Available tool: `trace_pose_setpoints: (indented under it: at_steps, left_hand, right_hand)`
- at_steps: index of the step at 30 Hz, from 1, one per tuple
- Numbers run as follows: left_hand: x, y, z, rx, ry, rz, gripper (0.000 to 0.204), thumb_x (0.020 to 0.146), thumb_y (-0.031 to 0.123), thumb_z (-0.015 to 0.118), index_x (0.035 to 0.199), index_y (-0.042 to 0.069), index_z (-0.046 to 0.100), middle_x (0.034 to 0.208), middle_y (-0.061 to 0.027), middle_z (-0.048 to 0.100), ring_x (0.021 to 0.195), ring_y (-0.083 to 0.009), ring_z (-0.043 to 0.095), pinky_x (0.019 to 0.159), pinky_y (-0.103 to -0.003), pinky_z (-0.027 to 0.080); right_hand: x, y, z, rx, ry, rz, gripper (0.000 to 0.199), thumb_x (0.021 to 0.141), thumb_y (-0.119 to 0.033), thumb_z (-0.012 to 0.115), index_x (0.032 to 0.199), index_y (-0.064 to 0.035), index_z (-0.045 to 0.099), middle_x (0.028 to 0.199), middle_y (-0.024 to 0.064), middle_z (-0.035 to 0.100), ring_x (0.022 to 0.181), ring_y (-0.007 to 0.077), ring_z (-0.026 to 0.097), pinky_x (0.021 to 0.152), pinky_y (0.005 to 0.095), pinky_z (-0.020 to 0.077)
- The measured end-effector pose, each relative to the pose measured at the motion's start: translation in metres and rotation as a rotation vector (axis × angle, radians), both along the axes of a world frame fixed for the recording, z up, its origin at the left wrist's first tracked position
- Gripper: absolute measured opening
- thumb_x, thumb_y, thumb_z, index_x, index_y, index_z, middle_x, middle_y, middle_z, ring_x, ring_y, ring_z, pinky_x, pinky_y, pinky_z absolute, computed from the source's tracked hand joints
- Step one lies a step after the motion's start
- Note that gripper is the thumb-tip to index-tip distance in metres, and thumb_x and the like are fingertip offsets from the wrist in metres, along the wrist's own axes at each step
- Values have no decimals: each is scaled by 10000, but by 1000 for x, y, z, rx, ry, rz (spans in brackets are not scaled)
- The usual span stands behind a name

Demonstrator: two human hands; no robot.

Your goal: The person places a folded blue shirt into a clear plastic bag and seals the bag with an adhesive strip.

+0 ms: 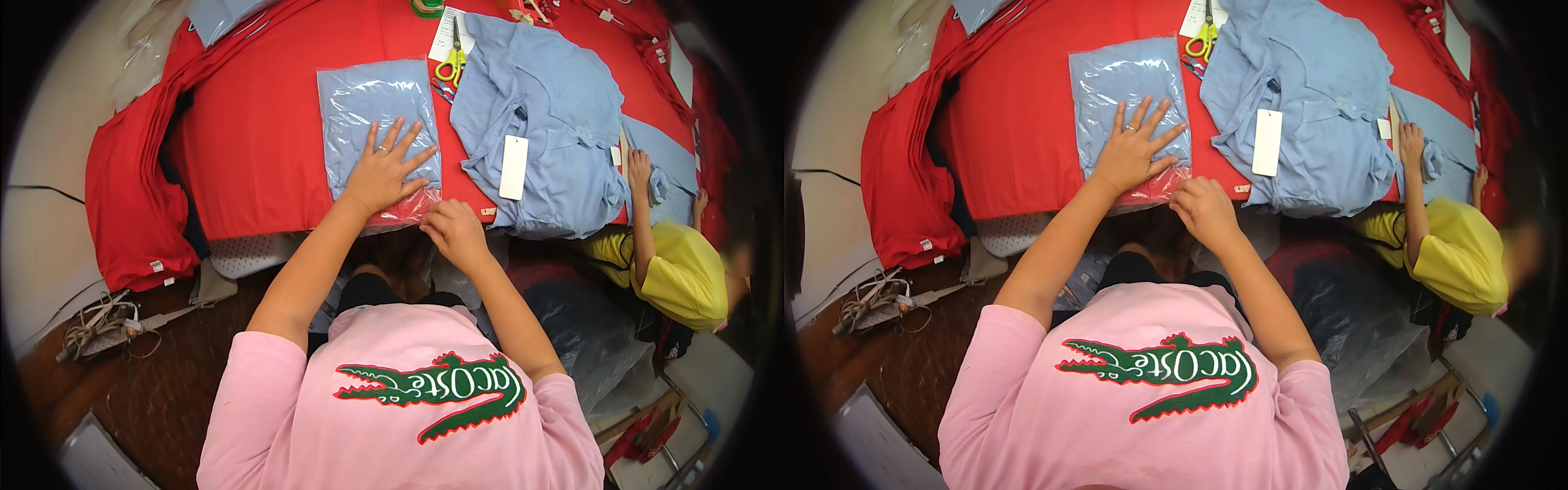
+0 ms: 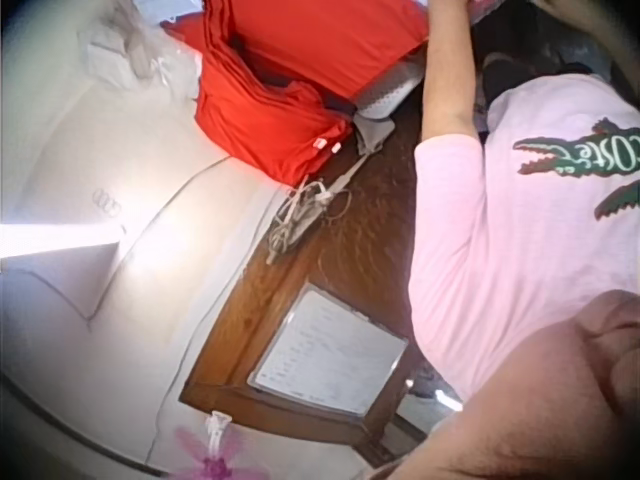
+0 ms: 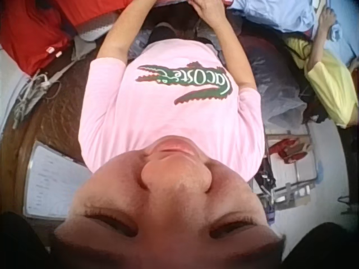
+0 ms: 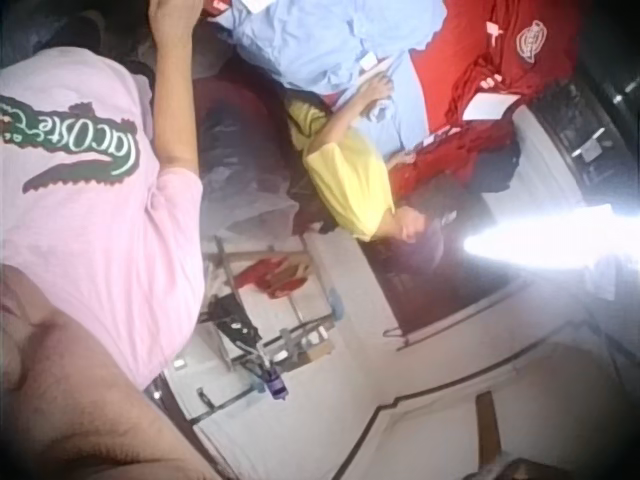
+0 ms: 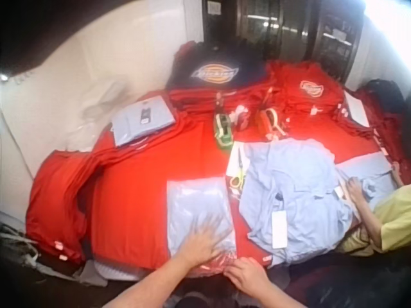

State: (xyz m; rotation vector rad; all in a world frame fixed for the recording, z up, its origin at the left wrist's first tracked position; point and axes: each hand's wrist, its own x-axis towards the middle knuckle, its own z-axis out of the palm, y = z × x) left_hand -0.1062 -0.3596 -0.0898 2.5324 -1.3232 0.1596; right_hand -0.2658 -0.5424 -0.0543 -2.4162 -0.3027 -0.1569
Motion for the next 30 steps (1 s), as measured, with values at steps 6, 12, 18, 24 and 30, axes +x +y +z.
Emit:
trace_pose_setpoints:
  at_steps: [6,12,18,24,30]
  left_hand:
    - [4,1,-3,10,-56,-14,686,1001,618,646,1639,404,515,1799,-75,333,1654,-384,283,1312,-708,156]
    - [4,1,1,30,-82,5,681,999,619,649,1627,384,532,1786,-73,359,1637,-383,314,1313,-702,160]
    - [1,1,-3,13,-88,26,683,995,621,653,1625,385,535,1787,-67,358,1635,-380,317,1315,-699,157]
    - [3,0,-5,19,-91,21,684,997,626,650,1629,395,527,1796,-56,342,1644,-372,301,1319,-699,145]
    - [3,2,-9,47,-100,28,694,995,652,642,1630,400,524,1793,-52,347,1655,-370,283,1320,-696,146]
  right_hand:
    - [-17,-13,-1,-98,-214,145,148,884,-146,810,1001,-79,749,1059,26,717,1013,230,665,835,393,518]
    - [-37,-23,-15,-123,-296,157,181,879,-144,817,1043,-91,762,1090,24,725,1090,233,664,922,405,519]
    - [-31,-12,-17,-145,-243,50,479,884,-329,859,1291,-124,715,1162,54,691,1153,245,637,1089,489,431]
    - [-6,60,-18,-307,-213,110,549,881,-360,850,1346,-98,725,1106,54,645,1103,248,611,1124,503,368]
    - [-4,69,-16,-165,-88,-39,502,888,-243,824,1351,-75,727,1075,63,649,1076,253,618,1076,509,410]
